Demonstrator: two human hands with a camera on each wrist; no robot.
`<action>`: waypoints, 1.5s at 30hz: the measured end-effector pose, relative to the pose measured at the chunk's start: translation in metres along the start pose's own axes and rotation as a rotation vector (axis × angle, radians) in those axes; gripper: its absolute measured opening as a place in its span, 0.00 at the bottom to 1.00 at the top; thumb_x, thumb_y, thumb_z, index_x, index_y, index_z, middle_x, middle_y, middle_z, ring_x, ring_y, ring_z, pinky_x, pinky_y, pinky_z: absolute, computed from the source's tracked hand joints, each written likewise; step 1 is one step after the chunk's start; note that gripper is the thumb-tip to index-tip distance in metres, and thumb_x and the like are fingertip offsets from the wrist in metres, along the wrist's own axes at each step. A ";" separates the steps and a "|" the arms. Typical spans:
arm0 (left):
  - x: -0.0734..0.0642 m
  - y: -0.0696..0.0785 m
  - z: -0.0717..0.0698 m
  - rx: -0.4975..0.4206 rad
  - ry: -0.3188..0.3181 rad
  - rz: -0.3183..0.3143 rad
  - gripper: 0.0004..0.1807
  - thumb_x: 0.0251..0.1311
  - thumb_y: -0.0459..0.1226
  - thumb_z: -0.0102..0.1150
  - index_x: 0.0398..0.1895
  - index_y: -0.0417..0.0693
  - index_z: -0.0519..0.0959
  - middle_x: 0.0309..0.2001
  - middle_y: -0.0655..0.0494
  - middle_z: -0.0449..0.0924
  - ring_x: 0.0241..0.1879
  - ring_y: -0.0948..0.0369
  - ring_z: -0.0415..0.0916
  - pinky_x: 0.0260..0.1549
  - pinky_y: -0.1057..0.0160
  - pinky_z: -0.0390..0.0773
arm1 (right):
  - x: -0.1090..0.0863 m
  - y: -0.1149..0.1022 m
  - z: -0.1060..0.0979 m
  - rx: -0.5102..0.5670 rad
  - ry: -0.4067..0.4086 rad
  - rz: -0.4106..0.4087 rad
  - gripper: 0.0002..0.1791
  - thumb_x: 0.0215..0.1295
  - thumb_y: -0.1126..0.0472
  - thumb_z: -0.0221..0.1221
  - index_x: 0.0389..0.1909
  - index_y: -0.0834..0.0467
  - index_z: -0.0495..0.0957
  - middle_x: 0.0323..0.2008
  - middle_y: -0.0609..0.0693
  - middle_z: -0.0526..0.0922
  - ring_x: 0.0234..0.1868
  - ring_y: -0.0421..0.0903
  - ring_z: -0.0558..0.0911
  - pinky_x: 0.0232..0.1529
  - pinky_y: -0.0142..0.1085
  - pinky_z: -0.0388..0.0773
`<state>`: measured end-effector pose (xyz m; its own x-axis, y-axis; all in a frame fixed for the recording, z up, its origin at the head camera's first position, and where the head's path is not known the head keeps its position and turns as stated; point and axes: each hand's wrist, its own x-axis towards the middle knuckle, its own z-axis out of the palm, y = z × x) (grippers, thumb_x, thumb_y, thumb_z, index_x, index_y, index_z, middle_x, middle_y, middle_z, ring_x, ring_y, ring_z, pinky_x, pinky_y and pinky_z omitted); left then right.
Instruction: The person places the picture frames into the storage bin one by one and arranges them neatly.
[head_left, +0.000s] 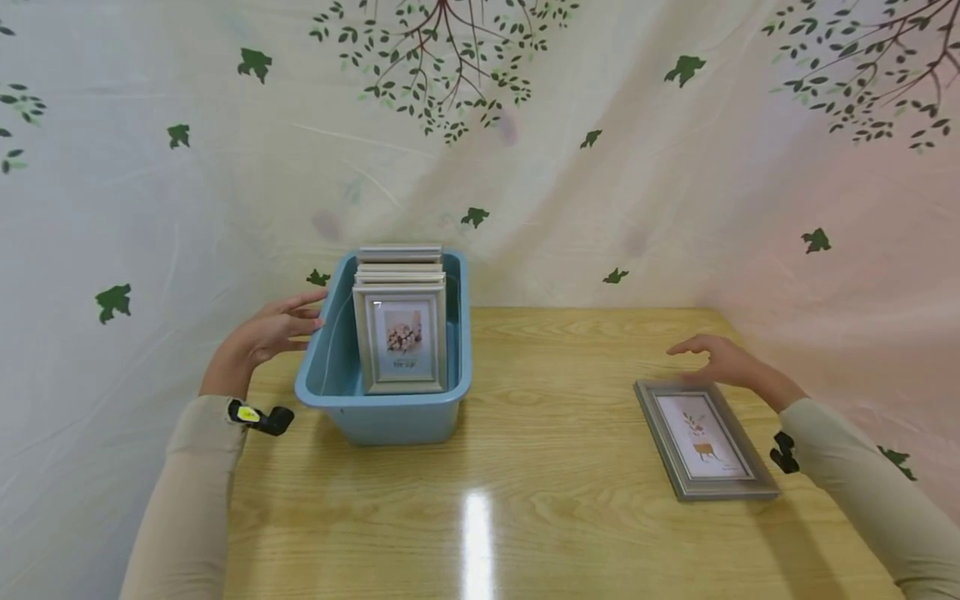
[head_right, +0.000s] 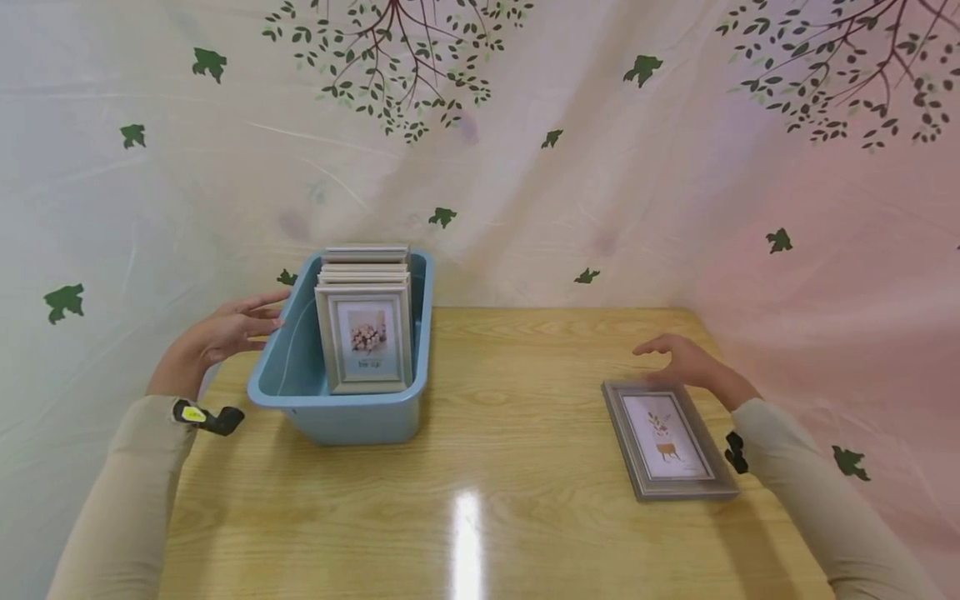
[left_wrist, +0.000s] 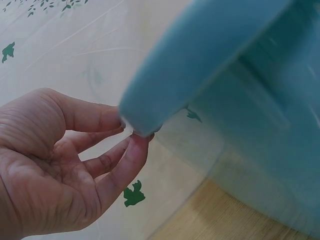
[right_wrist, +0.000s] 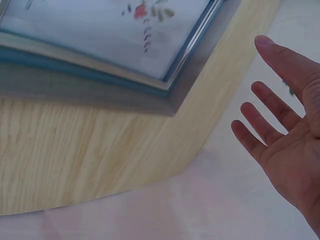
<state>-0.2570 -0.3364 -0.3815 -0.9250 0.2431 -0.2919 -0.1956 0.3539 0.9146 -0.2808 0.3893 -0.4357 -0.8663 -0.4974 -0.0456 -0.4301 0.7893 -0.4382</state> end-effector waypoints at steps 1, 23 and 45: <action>0.000 0.000 0.000 0.001 0.003 -0.002 0.40 0.77 0.36 0.51 0.84 0.52 0.42 0.80 0.34 0.48 0.76 0.34 0.54 0.72 0.31 0.57 | -0.003 0.003 -0.001 0.012 -0.008 0.005 0.27 0.61 0.63 0.71 0.60 0.69 0.79 0.59 0.72 0.79 0.60 0.73 0.75 0.58 0.69 0.72; -0.001 0.002 -0.001 -0.002 -0.011 -0.001 0.40 0.77 0.35 0.49 0.84 0.52 0.40 0.80 0.33 0.47 0.76 0.34 0.53 0.72 0.30 0.56 | -0.025 0.052 0.005 0.215 -0.107 0.208 0.27 0.63 0.63 0.69 0.58 0.74 0.77 0.55 0.74 0.80 0.54 0.68 0.82 0.40 0.36 0.85; -0.001 0.002 0.000 -0.001 0.000 -0.011 0.40 0.77 0.36 0.50 0.84 0.52 0.41 0.80 0.34 0.47 0.76 0.34 0.53 0.72 0.30 0.57 | -0.029 0.065 0.013 0.141 -0.065 0.298 0.24 0.61 0.62 0.71 0.52 0.74 0.80 0.43 0.70 0.84 0.43 0.56 0.82 0.35 0.35 0.81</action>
<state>-0.2562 -0.3364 -0.3797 -0.9229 0.2393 -0.3016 -0.2059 0.3552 0.9118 -0.2804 0.4505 -0.4752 -0.9287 -0.2776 -0.2458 -0.1168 0.8482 -0.5165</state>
